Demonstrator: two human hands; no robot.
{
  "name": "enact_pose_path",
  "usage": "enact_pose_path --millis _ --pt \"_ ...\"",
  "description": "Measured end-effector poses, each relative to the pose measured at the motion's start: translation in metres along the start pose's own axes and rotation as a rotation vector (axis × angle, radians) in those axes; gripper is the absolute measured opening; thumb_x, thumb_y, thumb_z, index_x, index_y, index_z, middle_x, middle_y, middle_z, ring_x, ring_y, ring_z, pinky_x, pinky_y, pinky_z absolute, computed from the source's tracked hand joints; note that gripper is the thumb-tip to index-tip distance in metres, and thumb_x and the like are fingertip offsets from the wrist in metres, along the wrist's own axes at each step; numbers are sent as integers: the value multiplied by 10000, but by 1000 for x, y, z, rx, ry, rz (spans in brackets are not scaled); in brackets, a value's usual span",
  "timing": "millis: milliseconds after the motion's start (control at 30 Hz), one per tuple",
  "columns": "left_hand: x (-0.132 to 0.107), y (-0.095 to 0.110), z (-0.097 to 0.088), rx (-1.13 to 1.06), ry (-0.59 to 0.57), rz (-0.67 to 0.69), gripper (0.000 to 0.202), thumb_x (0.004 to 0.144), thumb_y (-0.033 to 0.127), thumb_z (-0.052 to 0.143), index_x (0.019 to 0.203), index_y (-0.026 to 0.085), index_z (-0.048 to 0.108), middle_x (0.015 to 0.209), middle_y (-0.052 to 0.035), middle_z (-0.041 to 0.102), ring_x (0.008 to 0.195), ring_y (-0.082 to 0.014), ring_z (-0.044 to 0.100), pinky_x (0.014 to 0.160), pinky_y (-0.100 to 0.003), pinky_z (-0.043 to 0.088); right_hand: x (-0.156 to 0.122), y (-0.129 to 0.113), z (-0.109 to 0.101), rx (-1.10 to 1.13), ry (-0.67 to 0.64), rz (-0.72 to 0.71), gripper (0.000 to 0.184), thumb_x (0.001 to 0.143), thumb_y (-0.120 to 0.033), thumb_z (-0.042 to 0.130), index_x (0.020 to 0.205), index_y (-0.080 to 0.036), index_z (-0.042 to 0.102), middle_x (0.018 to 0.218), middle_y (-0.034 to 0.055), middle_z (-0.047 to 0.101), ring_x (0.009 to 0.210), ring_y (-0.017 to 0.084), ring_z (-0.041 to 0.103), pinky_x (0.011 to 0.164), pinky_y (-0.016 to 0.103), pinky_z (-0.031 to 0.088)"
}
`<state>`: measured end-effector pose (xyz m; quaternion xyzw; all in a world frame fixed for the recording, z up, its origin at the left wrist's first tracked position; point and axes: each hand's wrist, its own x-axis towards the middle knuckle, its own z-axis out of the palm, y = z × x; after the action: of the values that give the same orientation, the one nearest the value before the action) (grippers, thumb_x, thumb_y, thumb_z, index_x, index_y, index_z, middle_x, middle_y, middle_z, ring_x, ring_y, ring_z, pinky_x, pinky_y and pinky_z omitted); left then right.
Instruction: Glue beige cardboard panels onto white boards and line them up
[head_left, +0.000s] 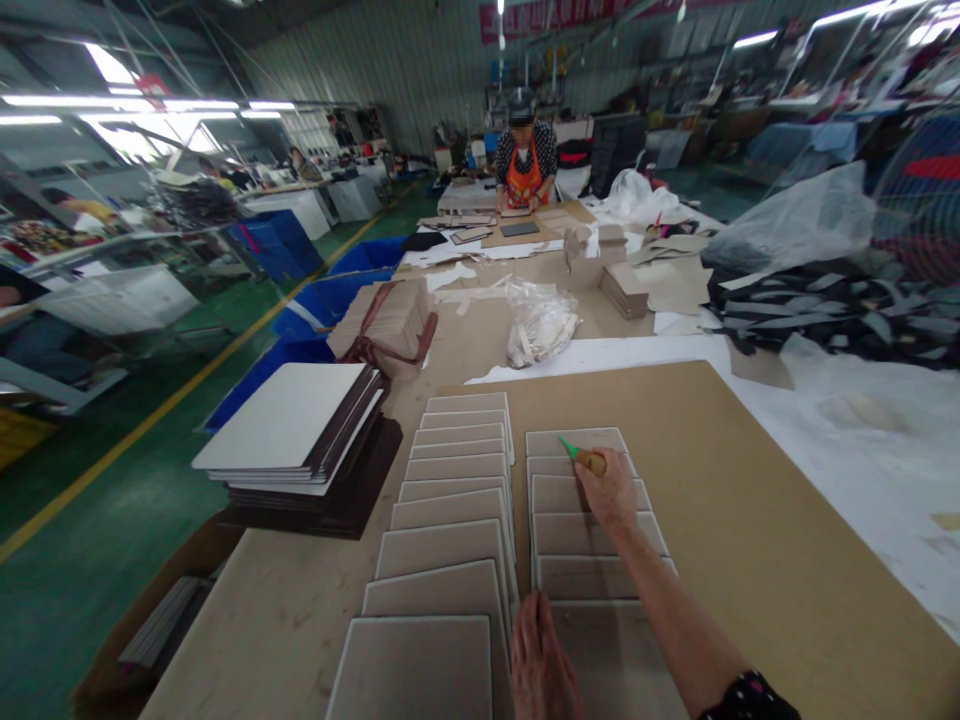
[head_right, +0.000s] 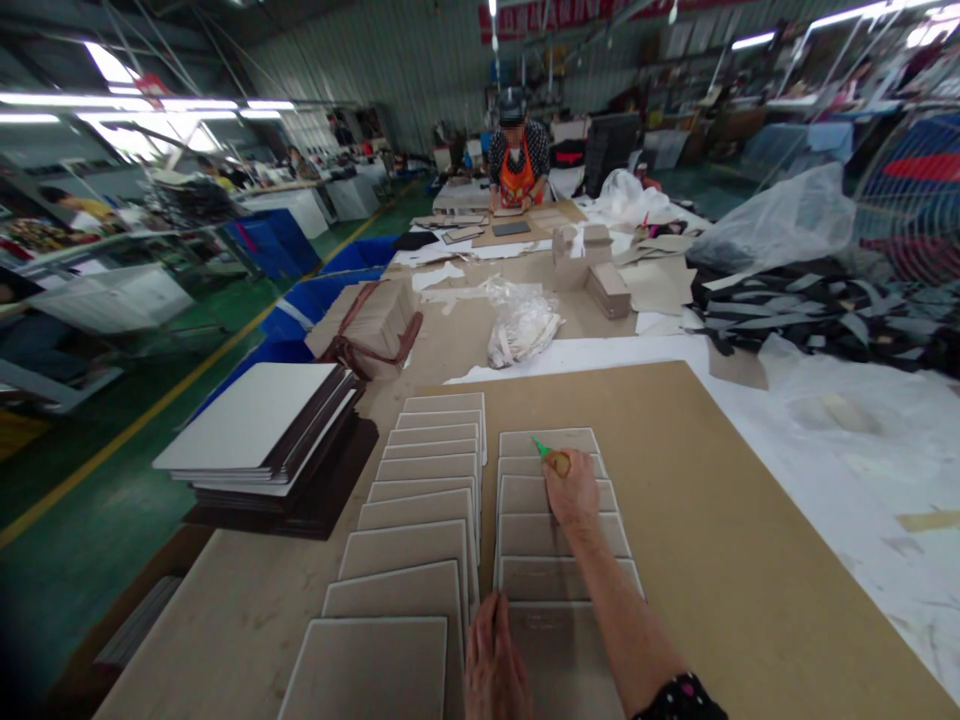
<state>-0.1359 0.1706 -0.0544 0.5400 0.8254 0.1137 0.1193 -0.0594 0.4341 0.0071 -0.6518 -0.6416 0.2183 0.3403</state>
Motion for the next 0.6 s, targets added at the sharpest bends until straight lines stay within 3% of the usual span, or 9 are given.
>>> enact_pose_path --millis 267,467,600 --pt "-2 -1 3 -42 61 -5 588 882 -8 338 1425 138 508 1454 -105 539 1358 -230 474 1143 -370 390 -11 -27 27 41 -101 -43 289 928 -396 648 1102 -166 626 1096 65 627 949 207 619 827 408 533" --pt "-1 -6 7 -39 24 2 593 876 3 355 1419 172 523 1428 -90 565 1328 -240 511 1130 -385 415 5 11 -13 -11 -22 60 324 916 -425 645 1111 -168 614 1108 68 607 968 222 597 850 429 503" --pt "-1 -12 14 -38 129 78 574 880 15 365 1419 144 512 1402 -113 580 1309 -248 529 1101 -397 457 12 34 -36 -4 49 143 328 912 -430 644 1108 -170 607 1135 74 593 971 224 585 857 431 492"
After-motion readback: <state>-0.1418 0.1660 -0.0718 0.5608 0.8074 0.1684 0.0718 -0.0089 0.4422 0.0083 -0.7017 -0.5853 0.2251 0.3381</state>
